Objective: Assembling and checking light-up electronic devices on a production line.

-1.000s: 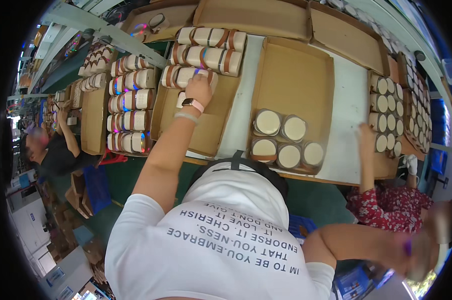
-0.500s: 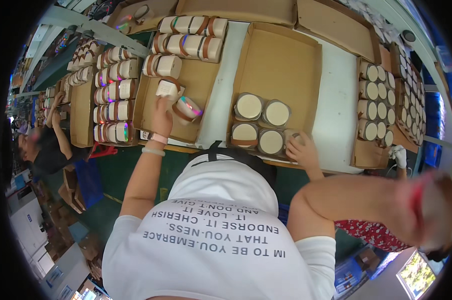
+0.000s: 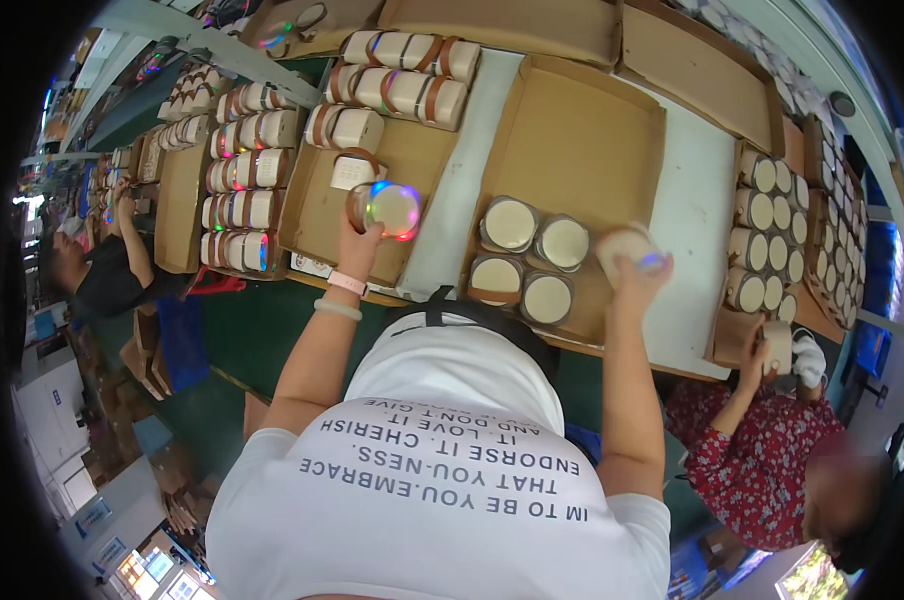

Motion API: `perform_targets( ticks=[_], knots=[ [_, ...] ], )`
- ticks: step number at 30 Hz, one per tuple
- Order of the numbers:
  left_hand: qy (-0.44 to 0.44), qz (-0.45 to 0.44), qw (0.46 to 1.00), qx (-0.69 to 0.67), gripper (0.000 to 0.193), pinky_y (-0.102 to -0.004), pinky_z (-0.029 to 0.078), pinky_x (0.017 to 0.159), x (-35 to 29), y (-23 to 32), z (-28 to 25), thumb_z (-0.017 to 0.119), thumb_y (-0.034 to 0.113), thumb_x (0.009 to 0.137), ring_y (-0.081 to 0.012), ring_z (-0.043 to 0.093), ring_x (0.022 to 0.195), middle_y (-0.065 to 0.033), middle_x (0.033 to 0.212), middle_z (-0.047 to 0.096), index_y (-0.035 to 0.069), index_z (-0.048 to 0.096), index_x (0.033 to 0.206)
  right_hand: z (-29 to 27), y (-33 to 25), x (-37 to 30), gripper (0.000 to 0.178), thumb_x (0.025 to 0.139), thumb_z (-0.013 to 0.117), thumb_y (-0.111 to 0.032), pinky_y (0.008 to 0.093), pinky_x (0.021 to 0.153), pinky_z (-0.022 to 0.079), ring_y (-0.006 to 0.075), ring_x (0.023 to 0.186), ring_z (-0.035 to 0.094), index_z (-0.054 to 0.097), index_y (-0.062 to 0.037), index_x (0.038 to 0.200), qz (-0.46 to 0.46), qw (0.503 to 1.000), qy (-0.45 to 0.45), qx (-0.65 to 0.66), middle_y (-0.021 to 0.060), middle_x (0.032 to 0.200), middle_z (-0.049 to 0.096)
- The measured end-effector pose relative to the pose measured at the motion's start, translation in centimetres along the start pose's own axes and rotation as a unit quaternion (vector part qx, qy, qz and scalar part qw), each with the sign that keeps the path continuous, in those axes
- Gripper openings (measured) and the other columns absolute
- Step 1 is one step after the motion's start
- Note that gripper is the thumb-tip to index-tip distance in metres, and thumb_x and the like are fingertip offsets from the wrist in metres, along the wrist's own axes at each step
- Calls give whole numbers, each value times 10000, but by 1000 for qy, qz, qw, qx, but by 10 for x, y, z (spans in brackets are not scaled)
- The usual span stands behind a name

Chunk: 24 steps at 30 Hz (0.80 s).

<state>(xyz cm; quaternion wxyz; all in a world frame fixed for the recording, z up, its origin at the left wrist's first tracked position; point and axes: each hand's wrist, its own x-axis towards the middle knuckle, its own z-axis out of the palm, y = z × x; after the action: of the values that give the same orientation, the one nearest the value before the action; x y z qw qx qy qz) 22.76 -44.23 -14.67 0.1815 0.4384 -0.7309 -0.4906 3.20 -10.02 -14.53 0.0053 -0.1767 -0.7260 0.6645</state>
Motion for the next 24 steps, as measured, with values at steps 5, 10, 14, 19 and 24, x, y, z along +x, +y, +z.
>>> perform_targets(
  ticks=[5,10,14,19,24],
  knots=[
    [-238,-217,706,-631,523,-507,402,961,-36,91,-30,476,298,831,-342,467,1167,-164,1280,470,40,409,1282,-50,22,-31,807,538,683,-45,463,964,332,356,1112,423,324,21,1258,-257,872,-102,-404,200,1152,445],
    [-299,-218,625,-687,603,-495,376,991,-47,115,-37,464,354,822,-333,423,1220,-158,1344,413,37,365,1324,-69,28,-53,828,473,725,-54,510,918,329,383,1058,431,383,-48,1227,-401,655,-312,-560,206,1158,421],
    [-353,-189,573,-715,613,-491,353,1013,-48,118,-46,471,366,831,-334,404,1244,-155,1368,394,39,362,1337,-65,8,-54,857,479,734,-44,508,919,331,381,1076,414,378,-89,1257,-399,628,-384,-547,194,1185,406],
    [-357,-157,593,-705,633,-487,355,1013,-48,121,-57,495,342,819,-326,413,1235,-149,1357,400,53,325,1356,-55,-6,-62,879,529,784,-105,470,967,324,379,1192,359,361,-110,1299,-327,571,-410,-632,190,1256,383],
    [-195,112,868,-443,756,-402,364,991,-48,120,-49,705,73,617,-294,426,1179,-123,1259,411,65,372,1295,9,-55,-103,875,639,751,-146,492,1049,249,376,1298,253,274,-115,1373,-289,571,-394,-660,180,1376,298]
  ],
)
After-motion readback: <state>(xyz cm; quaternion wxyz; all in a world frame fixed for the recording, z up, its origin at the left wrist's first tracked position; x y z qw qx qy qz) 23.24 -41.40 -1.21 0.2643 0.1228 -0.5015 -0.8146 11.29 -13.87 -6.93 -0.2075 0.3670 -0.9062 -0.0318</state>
